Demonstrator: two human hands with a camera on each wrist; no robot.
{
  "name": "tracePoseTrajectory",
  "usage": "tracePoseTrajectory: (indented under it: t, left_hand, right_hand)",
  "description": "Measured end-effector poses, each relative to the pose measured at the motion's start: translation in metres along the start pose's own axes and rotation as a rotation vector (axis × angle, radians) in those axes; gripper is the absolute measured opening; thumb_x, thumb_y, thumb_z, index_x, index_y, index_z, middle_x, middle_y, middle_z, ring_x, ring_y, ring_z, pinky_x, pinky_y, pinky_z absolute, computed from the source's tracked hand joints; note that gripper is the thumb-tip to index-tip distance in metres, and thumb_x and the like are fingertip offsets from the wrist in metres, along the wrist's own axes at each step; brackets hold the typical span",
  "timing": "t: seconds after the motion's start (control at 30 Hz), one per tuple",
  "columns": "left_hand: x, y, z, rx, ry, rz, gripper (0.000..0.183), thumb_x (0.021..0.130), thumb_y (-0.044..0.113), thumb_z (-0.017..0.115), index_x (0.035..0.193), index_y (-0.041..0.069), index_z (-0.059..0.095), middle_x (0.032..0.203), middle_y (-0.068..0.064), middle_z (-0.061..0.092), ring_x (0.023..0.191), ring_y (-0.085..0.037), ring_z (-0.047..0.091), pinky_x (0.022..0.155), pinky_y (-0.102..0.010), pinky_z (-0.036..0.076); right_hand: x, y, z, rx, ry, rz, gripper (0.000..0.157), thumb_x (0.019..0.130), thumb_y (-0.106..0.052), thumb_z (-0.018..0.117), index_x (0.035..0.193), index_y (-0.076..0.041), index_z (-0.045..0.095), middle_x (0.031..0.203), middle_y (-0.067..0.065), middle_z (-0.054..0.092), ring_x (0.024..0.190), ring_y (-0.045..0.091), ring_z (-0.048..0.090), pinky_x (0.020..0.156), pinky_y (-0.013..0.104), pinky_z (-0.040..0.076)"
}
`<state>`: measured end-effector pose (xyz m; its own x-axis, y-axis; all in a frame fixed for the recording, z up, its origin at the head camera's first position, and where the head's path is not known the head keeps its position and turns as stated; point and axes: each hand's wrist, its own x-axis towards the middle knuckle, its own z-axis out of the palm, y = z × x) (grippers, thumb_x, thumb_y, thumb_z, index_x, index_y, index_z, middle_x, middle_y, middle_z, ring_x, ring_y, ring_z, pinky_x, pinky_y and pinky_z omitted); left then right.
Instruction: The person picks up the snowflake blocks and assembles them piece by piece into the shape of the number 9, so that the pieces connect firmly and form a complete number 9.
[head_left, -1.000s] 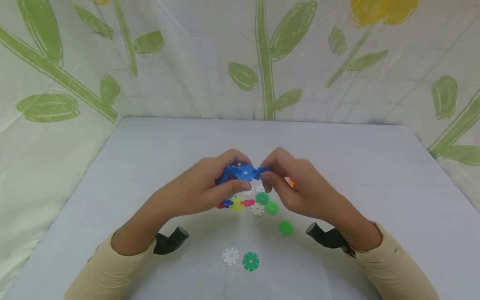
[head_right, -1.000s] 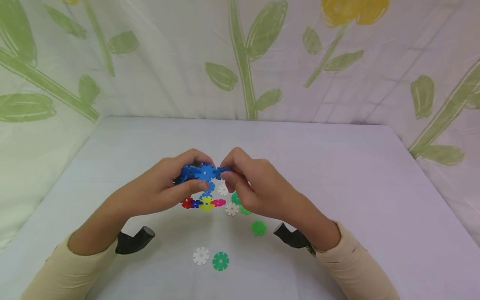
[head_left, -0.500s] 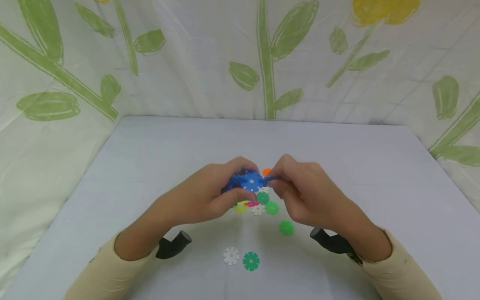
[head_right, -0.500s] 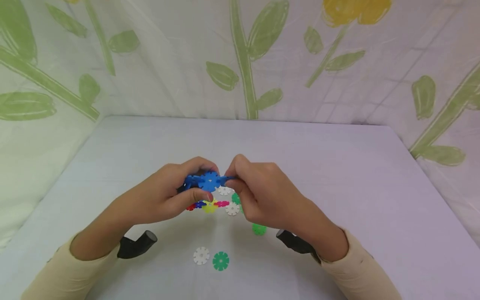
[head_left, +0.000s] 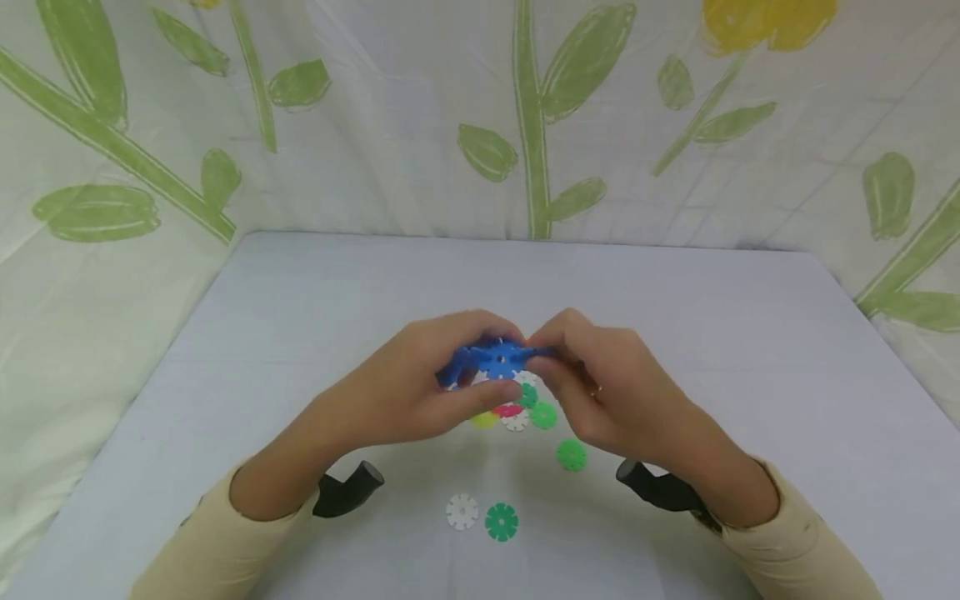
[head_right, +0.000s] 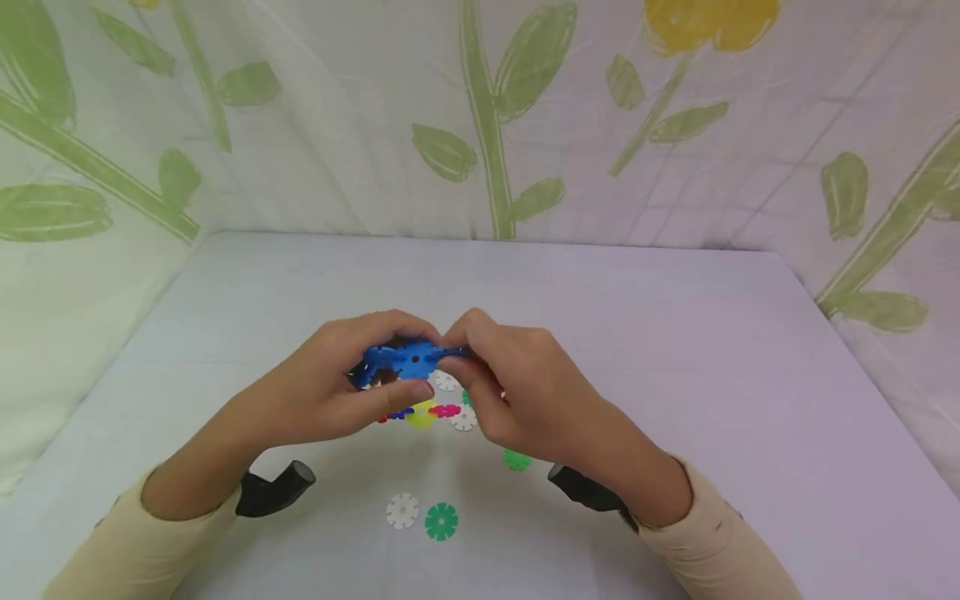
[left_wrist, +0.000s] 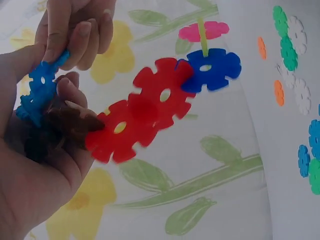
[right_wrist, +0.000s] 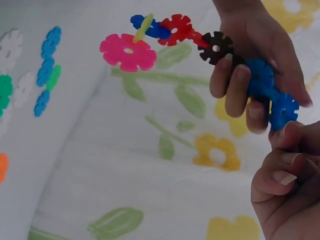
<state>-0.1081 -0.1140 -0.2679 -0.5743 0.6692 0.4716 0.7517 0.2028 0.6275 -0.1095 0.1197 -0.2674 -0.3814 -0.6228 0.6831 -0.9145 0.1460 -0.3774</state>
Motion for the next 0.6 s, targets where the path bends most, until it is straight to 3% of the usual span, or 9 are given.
tracePoseTrajectory:
  t: [0.17, 0.33, 0.43, 0.6]
  left_hand:
    - [0.001, -0.003, -0.002, 0.035, 0.096, 0.031, 0.036, 0.090, 0.014, 0.074, 0.123, 0.007, 0.063, 0.111, 0.001, 0.066, 0.083, -0.007, 0.059, 0.066, -0.026, 0.055]
    - [-0.001, -0.003, -0.012, 0.101, 0.201, 0.021, 0.025, 0.088, 0.009, 0.072, 0.112, 0.007, 0.068, 0.104, 0.003, 0.067, 0.085, -0.008, 0.060, 0.067, -0.028, 0.056]
    - [-0.003, -0.001, -0.021, 0.142, 0.262, 0.011, 0.017, 0.087, 0.007, 0.072, 0.104, 0.008, 0.069, 0.099, 0.003, 0.067, 0.085, -0.008, 0.061, 0.069, -0.028, 0.057]
    - [-0.007, 0.001, -0.034, 0.169, 0.309, -0.024, 0.014, 0.087, 0.004, 0.075, 0.098, 0.008, 0.068, 0.094, 0.005, 0.066, 0.082, -0.007, 0.061, 0.069, -0.026, 0.056]
  right_hand:
    - [0.001, 0.003, 0.005, 0.046, -0.014, 0.032, 0.018, 0.104, -0.013, 0.053, 0.114, 0.002, 0.051, 0.085, 0.002, 0.062, 0.063, 0.008, 0.052, 0.058, 0.016, 0.046]
    - [0.000, 0.007, 0.006, -0.013, -0.030, 0.120, 0.033, 0.090, 0.007, 0.065, 0.118, 0.000, 0.049, 0.071, -0.007, 0.055, 0.055, 0.003, 0.044, 0.051, 0.016, 0.040]
    - [-0.001, 0.012, 0.006, -0.074, -0.039, 0.148, 0.028, 0.088, 0.007, 0.067, 0.111, -0.002, 0.056, 0.070, -0.009, 0.054, 0.055, 0.003, 0.042, 0.049, 0.018, 0.039]
    - [-0.004, 0.024, 0.009, -0.148, -0.202, 0.241, 0.013, 0.090, -0.002, 0.071, 0.100, -0.008, 0.066, 0.082, -0.007, 0.064, 0.067, 0.005, 0.052, 0.057, 0.022, 0.048]
